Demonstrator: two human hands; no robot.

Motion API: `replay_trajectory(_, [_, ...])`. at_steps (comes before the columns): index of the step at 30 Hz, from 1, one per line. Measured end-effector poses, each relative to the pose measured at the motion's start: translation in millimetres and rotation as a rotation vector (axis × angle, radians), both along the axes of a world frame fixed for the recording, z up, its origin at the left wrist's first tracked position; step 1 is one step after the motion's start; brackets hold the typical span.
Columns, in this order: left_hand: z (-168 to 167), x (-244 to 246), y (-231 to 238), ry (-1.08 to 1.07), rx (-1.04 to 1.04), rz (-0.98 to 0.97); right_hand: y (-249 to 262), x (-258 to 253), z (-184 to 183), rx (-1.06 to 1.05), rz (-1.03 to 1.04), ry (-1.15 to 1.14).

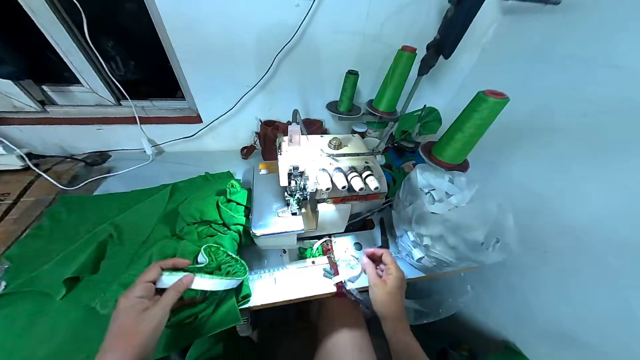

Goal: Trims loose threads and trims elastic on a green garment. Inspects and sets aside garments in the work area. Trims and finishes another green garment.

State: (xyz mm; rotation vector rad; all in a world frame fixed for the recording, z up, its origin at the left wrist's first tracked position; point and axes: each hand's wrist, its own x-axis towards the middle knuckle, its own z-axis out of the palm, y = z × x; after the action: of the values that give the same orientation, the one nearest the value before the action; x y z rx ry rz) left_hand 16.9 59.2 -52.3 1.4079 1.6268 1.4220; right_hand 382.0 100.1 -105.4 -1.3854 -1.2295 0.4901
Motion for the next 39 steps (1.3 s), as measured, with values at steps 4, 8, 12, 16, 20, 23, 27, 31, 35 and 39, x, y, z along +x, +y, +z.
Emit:
replay_trajectory(4, [-6.2, 0.3, -10.7, -0.162, 0.078, -0.084, 48.7, 20.2, 14.4, -0.210, -0.052, 0.231])
replay_trajectory(8, [8.3, 5.2, -22.2, -0.093, 0.131, -0.015, 85.6, 20.7, 20.1, -0.258, -0.035, 0.446])
replay_trajectory(12, [3.6, -4.2, -24.4, 0.217, 0.169, 0.146, 94.0, 21.6, 6.6, -0.184, -0.019, 0.454])
replay_trajectory(16, [1.2, -12.9, -23.2, 0.577, 0.377, 0.128, 97.9, 17.3, -4.9, 0.055, -0.065, 0.417])
replay_trajectory(20, [12.6, -10.4, -21.0, 0.593, 0.497, -0.170, 94.1, 9.9, 6.5, 0.309, -0.418, 0.194])
replay_trajectory(23, [4.6, -8.3, -14.3, 0.471, 0.302, -0.069, 76.1, 4.0, 19.1, 0.474, -0.603, -0.076])
replay_trajectory(27, [-1.9, -16.1, -11.6, 0.164, 0.077, -0.022, 38.5, -21.3, 36.8, 0.628, -0.234, -0.035])
replay_trajectory(31, [-1.6, -17.7, -13.8, 0.067, 0.043, -0.139, -12.3, -91.0, 43.4, 0.150, 0.494, 0.399])
replay_trajectory(35, [-0.7, -16.3, -16.3, -0.022, -0.061, -0.201, -36.2, -150.1, 36.4, -0.249, 0.876, 0.485])
replay_trajectory(39, [-1.7, -18.8, -16.2, -0.095, -0.108, -0.236, -37.4, -180.1, 32.8, -0.348, 0.989, 0.492])
